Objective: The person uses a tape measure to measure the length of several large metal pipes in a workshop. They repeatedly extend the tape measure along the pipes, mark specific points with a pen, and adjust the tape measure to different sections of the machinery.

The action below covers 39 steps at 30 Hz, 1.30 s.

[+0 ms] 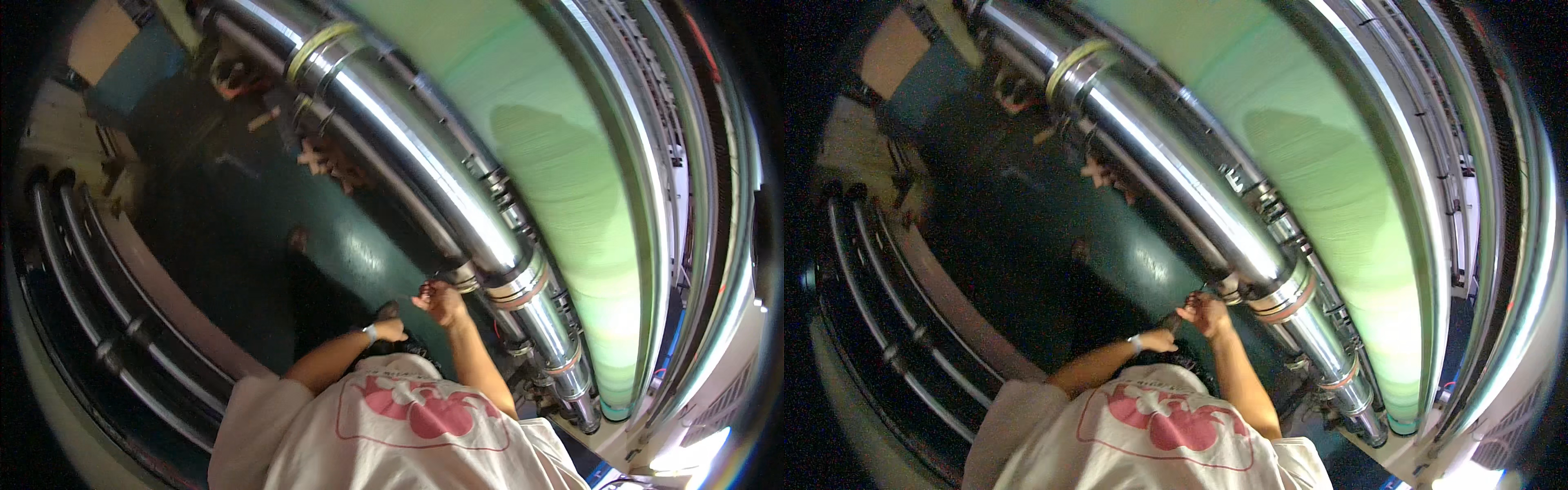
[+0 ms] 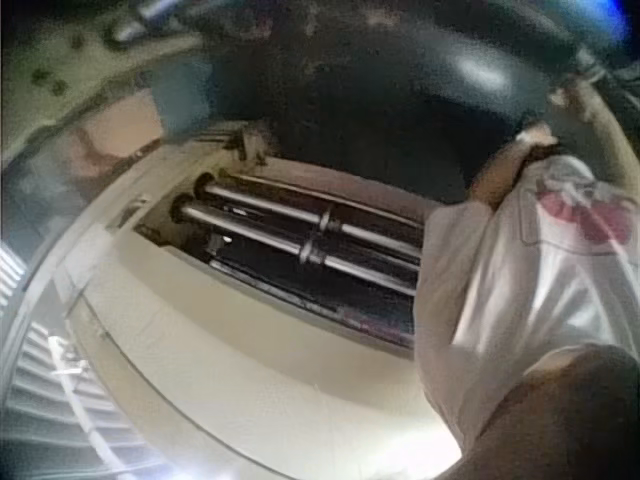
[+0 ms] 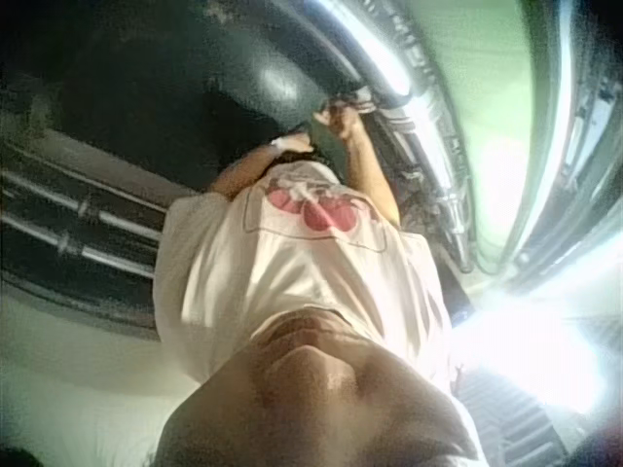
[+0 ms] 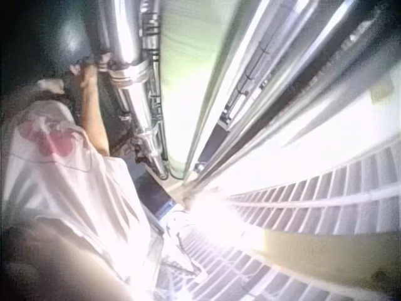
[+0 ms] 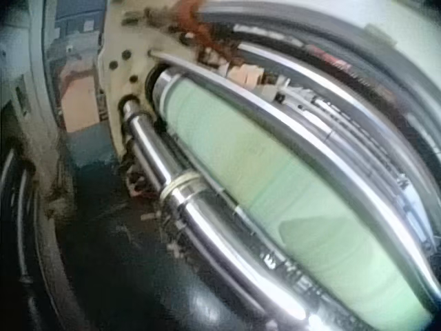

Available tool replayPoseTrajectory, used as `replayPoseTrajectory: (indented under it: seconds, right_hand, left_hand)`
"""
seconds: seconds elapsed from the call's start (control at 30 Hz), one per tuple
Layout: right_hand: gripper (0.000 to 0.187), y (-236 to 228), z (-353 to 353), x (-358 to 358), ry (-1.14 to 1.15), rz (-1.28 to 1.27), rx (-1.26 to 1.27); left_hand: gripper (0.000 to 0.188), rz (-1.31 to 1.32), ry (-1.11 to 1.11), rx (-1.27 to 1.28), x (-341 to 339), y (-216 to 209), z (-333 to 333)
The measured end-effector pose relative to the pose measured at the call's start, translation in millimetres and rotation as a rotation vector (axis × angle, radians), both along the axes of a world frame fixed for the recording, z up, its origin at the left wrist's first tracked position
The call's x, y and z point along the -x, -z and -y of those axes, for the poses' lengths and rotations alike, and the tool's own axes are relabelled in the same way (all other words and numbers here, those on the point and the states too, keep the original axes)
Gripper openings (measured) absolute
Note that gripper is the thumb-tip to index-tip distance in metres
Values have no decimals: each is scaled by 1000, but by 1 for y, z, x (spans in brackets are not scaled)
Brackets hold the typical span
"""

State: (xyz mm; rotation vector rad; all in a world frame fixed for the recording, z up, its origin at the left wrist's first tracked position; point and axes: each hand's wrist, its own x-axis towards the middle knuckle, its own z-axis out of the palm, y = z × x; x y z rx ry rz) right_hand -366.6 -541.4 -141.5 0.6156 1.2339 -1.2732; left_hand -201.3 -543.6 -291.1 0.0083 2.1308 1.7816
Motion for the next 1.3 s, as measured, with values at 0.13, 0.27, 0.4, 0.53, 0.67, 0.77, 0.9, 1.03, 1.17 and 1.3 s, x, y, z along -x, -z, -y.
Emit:
replayPoseTrajectory:
  seconds: [0.13,0.27,0.4,0.53,0.67,0.77,0.9,1.03,1.17,1.3]
  right_hand:
    - [15,45,9,-5,240,-84,148]
    - [19,84,19,-14,378,-278,81]
    - [25,88,23,-15,356,-361,169]
    - [24,61,13,-41,88,-493,251]
    - [23,144,-34,-107,-771,-657,422]
    - [28,36,-23,-120,-1410,-616,255]
    - [28,37,-61,-105,-1242,-721,159]
    - [29,26,-101,-85,-1095,-756,0]
    - [29,13,-131,-67,-978,-777,-110]
    - [30,8,-150,-65,-879,-766,-187]
  left_hand:
    - [31,453,-252,-270,-12,-67,67]
    - [32,566,-352,-36,-35,-89,118]
    - [31,540,-449,-21,-50,-101,151]
    - [29,508,-506,-31,-53,-113,180]
    - [30,449,-433,241,-35,-108,195]
    - [30,542,-426,179,-16,-139,191]
    - [30,399,-441,176,9,-125,176]
    - [30,393,-392,110,2,-118,154]
    - [30,425,-427,8,-2,-105,152]
    - [27,403,-482,-22,3,-120,155]
